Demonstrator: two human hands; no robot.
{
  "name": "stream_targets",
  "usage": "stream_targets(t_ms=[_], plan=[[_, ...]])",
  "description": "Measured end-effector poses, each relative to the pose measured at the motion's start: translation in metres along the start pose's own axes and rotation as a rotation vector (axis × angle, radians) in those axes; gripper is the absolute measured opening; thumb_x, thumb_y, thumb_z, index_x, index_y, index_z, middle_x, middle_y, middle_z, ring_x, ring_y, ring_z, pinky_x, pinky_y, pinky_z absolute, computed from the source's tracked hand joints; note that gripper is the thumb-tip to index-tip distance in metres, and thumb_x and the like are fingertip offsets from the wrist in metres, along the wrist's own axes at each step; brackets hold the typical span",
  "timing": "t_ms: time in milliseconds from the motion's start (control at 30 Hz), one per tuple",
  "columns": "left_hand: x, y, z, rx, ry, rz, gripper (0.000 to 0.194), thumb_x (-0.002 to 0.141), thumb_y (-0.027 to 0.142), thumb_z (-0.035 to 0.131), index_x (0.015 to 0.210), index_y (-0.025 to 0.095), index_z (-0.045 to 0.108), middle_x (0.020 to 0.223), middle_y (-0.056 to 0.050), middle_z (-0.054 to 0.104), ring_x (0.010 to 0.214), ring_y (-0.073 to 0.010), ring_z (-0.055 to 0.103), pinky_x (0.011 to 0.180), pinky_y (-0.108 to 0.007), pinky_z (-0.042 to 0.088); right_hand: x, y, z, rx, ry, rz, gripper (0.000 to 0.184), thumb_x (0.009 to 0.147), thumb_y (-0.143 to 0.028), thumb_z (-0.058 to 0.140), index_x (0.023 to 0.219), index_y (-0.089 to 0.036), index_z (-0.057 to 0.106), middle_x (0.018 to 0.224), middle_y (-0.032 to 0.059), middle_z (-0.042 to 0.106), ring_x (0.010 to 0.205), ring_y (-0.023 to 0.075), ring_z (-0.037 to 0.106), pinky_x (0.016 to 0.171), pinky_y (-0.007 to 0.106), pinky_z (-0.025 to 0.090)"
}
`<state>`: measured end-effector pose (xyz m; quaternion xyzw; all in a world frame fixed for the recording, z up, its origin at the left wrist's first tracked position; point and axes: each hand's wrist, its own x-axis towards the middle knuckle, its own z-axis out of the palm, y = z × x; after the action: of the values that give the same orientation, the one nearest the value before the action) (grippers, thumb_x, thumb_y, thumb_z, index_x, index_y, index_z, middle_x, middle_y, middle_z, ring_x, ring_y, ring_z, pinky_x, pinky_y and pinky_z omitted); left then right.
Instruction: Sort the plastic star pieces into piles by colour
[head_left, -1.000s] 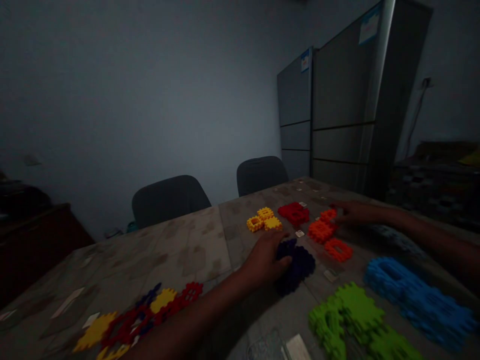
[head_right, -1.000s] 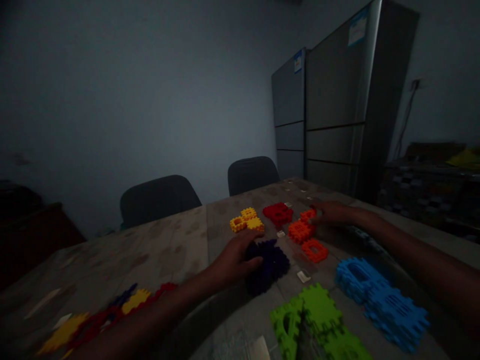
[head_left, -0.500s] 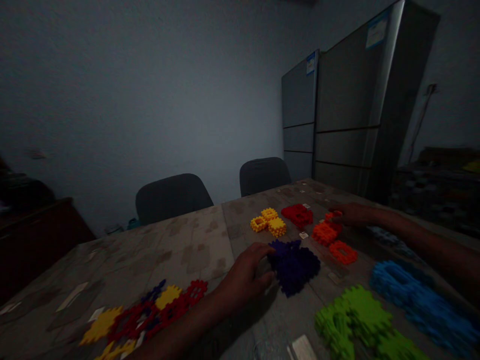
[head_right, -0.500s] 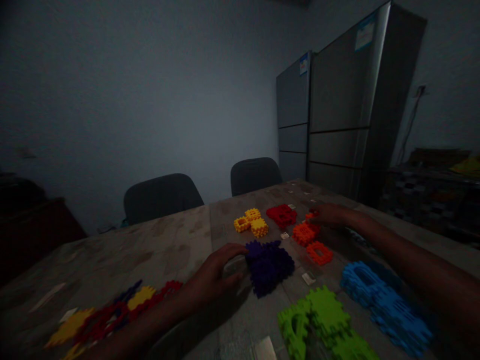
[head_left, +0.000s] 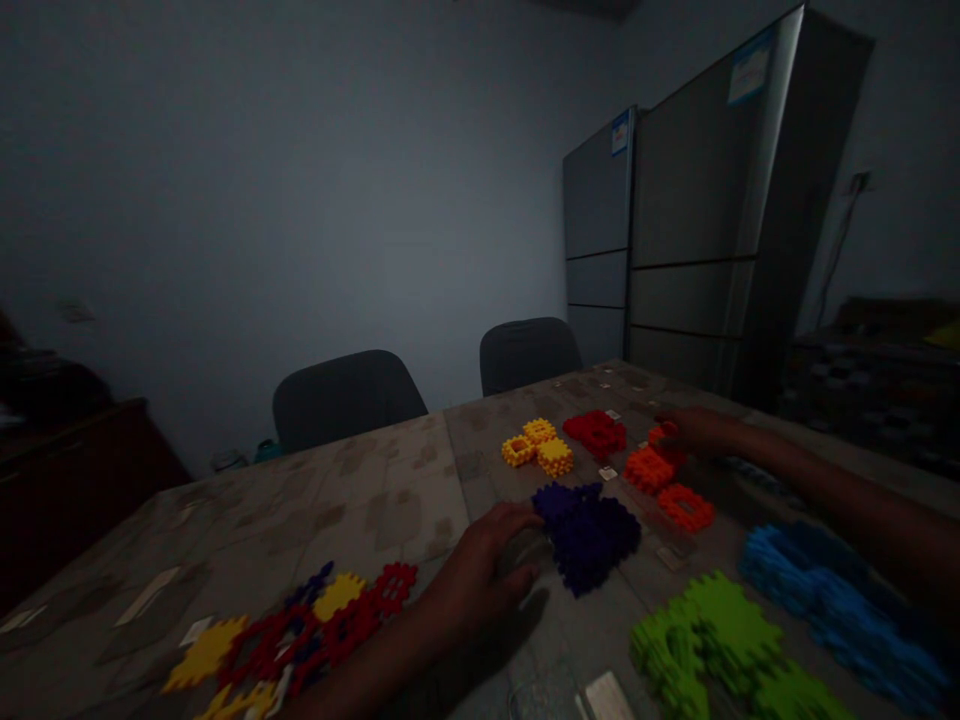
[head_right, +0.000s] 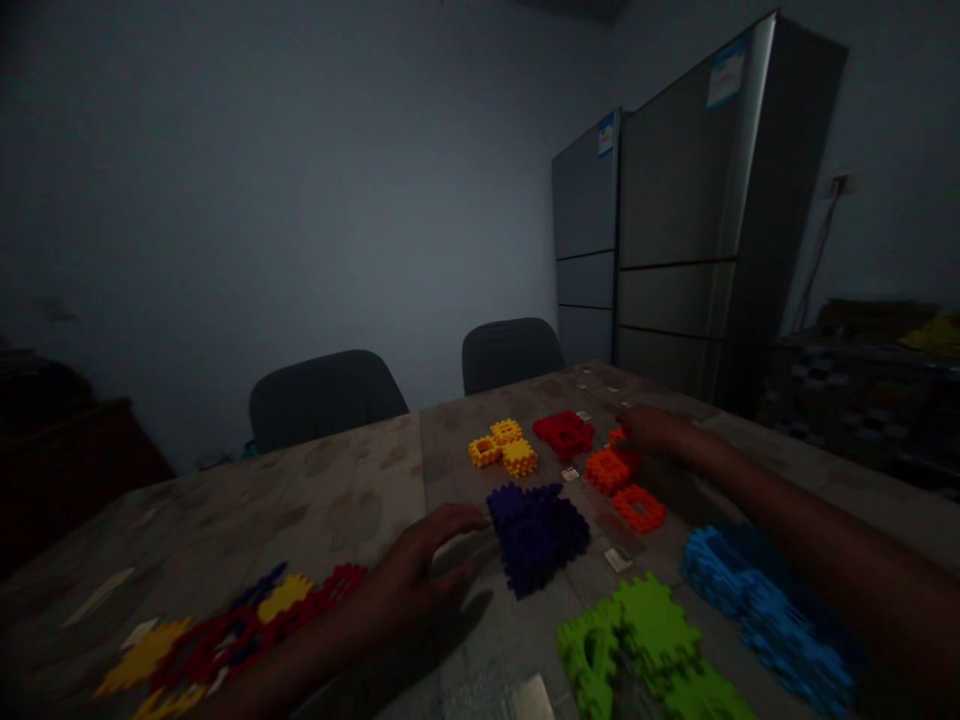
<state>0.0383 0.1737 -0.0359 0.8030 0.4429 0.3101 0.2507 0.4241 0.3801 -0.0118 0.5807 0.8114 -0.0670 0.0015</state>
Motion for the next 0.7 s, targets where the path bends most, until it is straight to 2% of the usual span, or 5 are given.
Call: stream_targets(t_ms=[167,300,467,700], plan=[[-0.021,-0.003,-0.007,-0.003,0.021,-0.063,0.045,0.084,0.023,0.065,0.129,0.024,0.068,0.142,-0.012,0.065,0.135,-0.0305,0.059,0.117,-0.047,0.044,-0.013,-0.011,-0.015,-0.049,-0.003,0.133,0.035,0.104,-0.043,0.061,0.132,-0.021,0.063,0.129,0.0087,0.067,0.106,0.0233,0.069,0.091,0.044,0.059],[-0.038,-0.014,-0.014,-0.003,0.025,-0.083,0.043,0.087,0.026,0.064,0.13,0.027,0.067,0.144,-0.012,0.064,0.137,-0.0319,0.058,0.118,-0.054,0.043,-0.017,-0.03,-0.015,-0.106,-0.026,0.215,0.038,0.102,-0.043,0.065,0.132,-0.02,0.063,0.132,0.0097,0.066,0.112,0.0254,0.067,0.095,0.048,0.057],[-0.057,-0.024,-0.023,0.036,0.013,-0.102,0.041,0.089,0.026,0.065,0.13,0.028,0.068,0.143,-0.01,0.066,0.135,-0.0288,0.06,0.117,-0.048,0.045,-0.019,-0.053,-0.013,-0.16,-0.028,0.317,0.036,0.101,-0.04,0.067,0.13,-0.019,0.064,0.13,0.0093,0.067,0.11,0.0252,0.068,0.093,0.048,0.058],[-0.09,-0.032,-0.037,0.109,0.118,-0.102,0.038,0.089,0.029,0.067,0.127,0.031,0.072,0.138,-0.007,0.071,0.13,-0.0282,0.065,0.109,-0.043,0.054,-0.033,-0.071,-0.015,-0.204,0.053,0.318,0.031,0.102,-0.04,0.065,0.123,-0.017,0.067,0.124,0.0079,0.069,0.107,0.0241,0.069,0.091,0.045,0.059]])
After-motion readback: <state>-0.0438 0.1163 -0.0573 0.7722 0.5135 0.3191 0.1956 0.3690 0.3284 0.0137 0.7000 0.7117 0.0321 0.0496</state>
